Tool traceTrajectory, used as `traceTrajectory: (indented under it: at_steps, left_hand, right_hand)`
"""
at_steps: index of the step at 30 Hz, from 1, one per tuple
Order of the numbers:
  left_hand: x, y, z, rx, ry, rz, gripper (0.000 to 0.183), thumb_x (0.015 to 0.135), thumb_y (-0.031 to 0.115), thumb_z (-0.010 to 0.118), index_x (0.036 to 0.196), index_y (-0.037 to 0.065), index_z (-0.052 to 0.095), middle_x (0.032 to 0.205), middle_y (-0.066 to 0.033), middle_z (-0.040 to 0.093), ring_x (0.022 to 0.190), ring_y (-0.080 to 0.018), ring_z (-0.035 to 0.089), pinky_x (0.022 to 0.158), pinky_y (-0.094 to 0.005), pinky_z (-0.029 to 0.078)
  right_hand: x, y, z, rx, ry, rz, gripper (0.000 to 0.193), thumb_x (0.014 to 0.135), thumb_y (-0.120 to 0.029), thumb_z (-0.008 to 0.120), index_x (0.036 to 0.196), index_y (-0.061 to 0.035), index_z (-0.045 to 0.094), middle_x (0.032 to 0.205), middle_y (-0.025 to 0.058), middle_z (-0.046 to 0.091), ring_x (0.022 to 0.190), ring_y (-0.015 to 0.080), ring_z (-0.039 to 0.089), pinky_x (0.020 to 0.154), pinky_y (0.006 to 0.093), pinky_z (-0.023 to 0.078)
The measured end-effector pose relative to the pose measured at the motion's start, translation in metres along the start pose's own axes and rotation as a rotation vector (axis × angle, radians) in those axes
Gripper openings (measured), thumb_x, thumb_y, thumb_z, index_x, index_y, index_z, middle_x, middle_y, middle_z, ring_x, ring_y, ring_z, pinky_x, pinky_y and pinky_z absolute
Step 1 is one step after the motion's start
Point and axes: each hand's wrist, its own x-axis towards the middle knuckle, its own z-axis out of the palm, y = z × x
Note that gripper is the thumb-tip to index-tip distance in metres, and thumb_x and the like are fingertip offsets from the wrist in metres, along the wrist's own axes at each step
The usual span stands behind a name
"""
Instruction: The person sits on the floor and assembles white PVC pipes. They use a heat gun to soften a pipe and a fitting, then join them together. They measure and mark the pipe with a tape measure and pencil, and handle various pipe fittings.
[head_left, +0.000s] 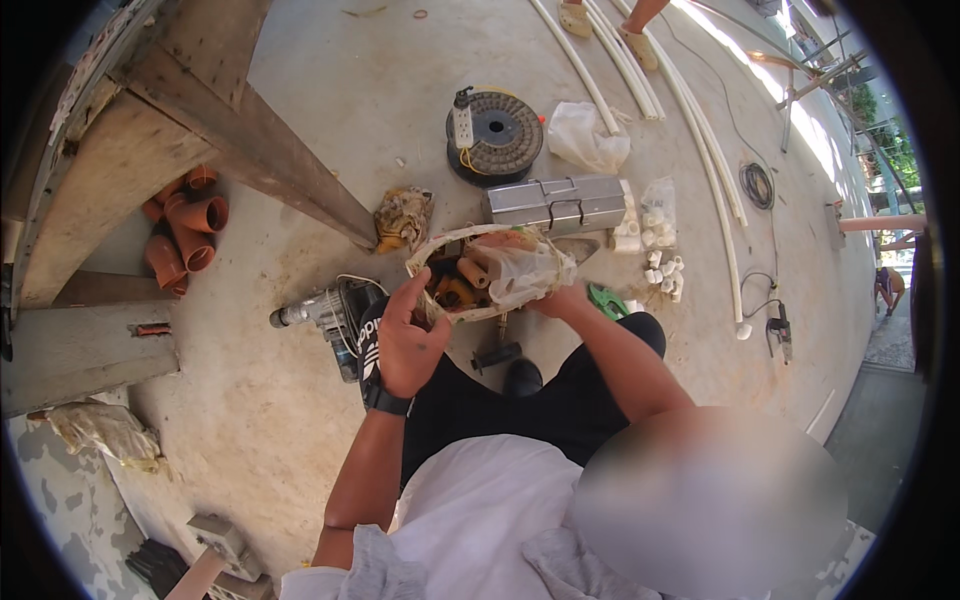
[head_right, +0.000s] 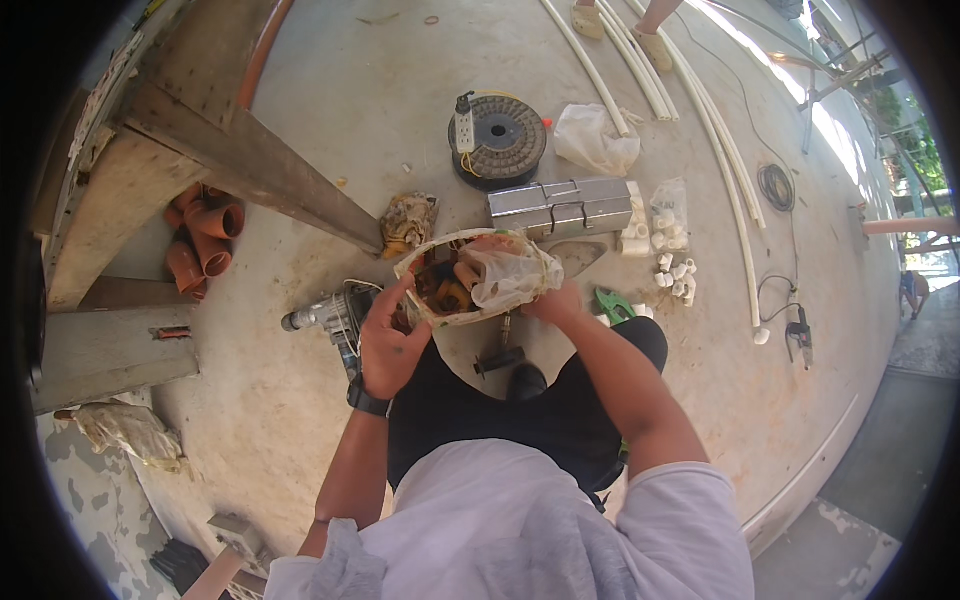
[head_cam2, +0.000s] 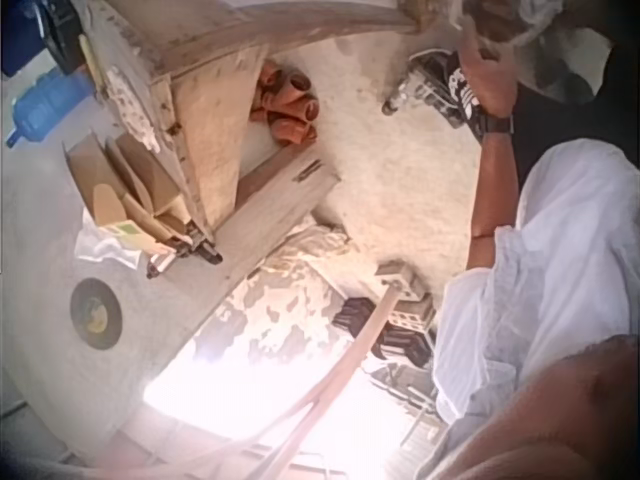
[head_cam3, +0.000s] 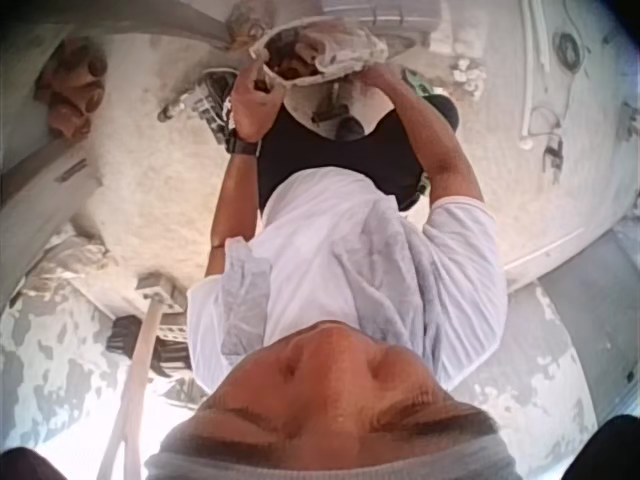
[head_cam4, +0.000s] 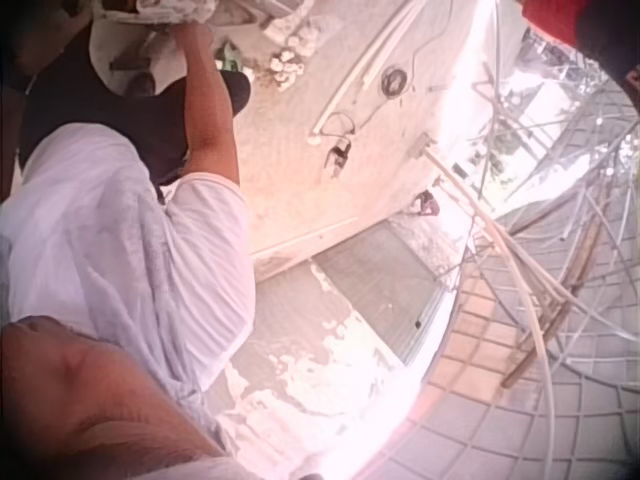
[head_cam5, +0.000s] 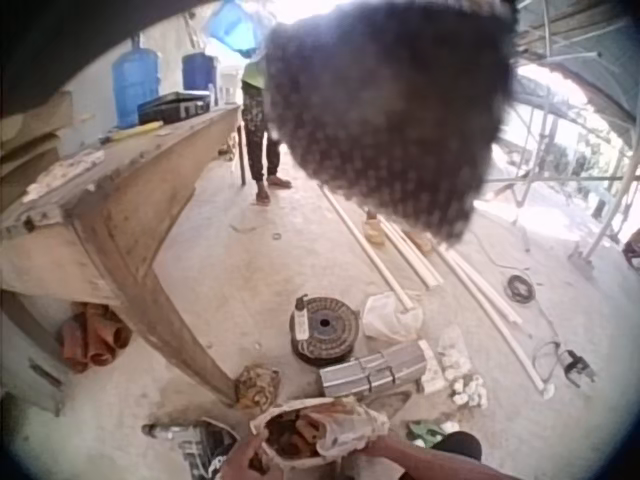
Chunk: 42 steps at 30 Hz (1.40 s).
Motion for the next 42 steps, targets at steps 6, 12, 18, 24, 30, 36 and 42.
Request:
traceTrajectory:
  at_steps: [6,12,18,24,30,36,42]
  left_hand:
    - [0.003,-0.003,-0.002,-0.048,-0.012,-0.003,0.063,0.079,0.002,0.074,0.14,0.003,0.057,0.124,-0.0112,0.065,0.071,-0.0095,0.057,0.065,-0.0257,0.051]
    - [-0.002,-0.004,0.001,-0.072,-0.032,0.008,0.065,0.079,0.004,0.076,0.141,0.003,0.056,0.123,-0.0103,0.065,0.07,-0.009,0.057,0.065,-0.0257,0.051]
    - [-0.002,0.0,-0.001,-0.047,-0.039,0.013,0.067,0.078,0.005,0.077,0.141,0.002,0.056,0.121,-0.0106,0.066,0.069,-0.0094,0.057,0.065,-0.0263,0.051]
    - [-0.001,0.0,-0.003,-0.022,-0.043,0.01,0.068,0.075,0.005,0.077,0.14,0.002,0.057,0.116,-0.0104,0.067,0.067,-0.0092,0.057,0.064,-0.0269,0.052]
    - [-0.004,-0.006,-0.004,-0.049,-0.02,0.001,0.066,0.076,0.003,0.074,0.14,0.002,0.058,0.113,-0.0088,0.068,0.066,-0.0087,0.056,0.063,-0.0265,0.051]
    - [0.001,-0.01,-0.007,-0.062,-0.016,-0.022,0.065,0.076,0.002,0.072,0.14,0.003,0.058,0.114,-0.0074,0.067,0.069,-0.0089,0.054,0.063,-0.0256,0.05]
    - [-0.008,-0.006,-0.001,-0.035,-0.034,-0.037,0.066,0.076,0.001,0.069,0.141,0.003,0.056,0.119,-0.009,0.066,0.07,-0.0105,0.055,0.066,-0.0261,0.05]
  right_hand:
    - [-0.079,-0.055,-0.218,0.127,0.004,0.133,0.06,0.067,-0.037,0.085,0.113,-0.0017,0.069,0.098,0.0211,0.072,0.092,0.0382,0.07,0.082,0.0471,0.054]
    - [-0.143,-0.132,-0.363,0.309,0.375,-0.004,0.06,0.064,-0.024,0.09,0.113,0.0022,0.067,0.092,0.0147,0.072,0.084,0.0212,0.071,0.078,0.0367,0.054]
    - [-0.088,-0.163,-0.322,0.292,0.286,-0.349,0.067,0.065,-0.032,0.091,0.117,0.0019,0.065,0.095,0.018,0.072,0.089,0.0306,0.071,0.081,0.0391,0.055]
    - [-0.011,-0.193,-0.181,0.141,0.035,-0.171,0.049,0.076,-0.037,0.078,0.1,0.0028,0.064,0.089,0.0237,0.07,0.089,0.0423,0.069,0.076,0.0488,0.055]
    - [-0.011,-0.19,-0.149,0.28,0.344,-0.353,0.033,0.086,-0.031,0.074,0.095,0.0002,0.066,0.081,0.0222,0.07,0.079,0.0393,0.07,0.07,0.0465,0.055]
    - [-0.018,-0.071,-0.203,0.512,0.7,0.07,0.026,0.09,-0.025,0.072,0.088,0.0003,0.072,0.072,0.0137,0.068,0.064,0.0266,0.065,0.062,0.0363,0.05]
    - [0.038,0.079,-0.065,0.091,0.121,0.552,0.038,0.085,-0.036,0.07,0.097,0.0008,0.072,0.097,0.0217,0.073,0.095,0.037,0.07,0.084,0.045,0.055]
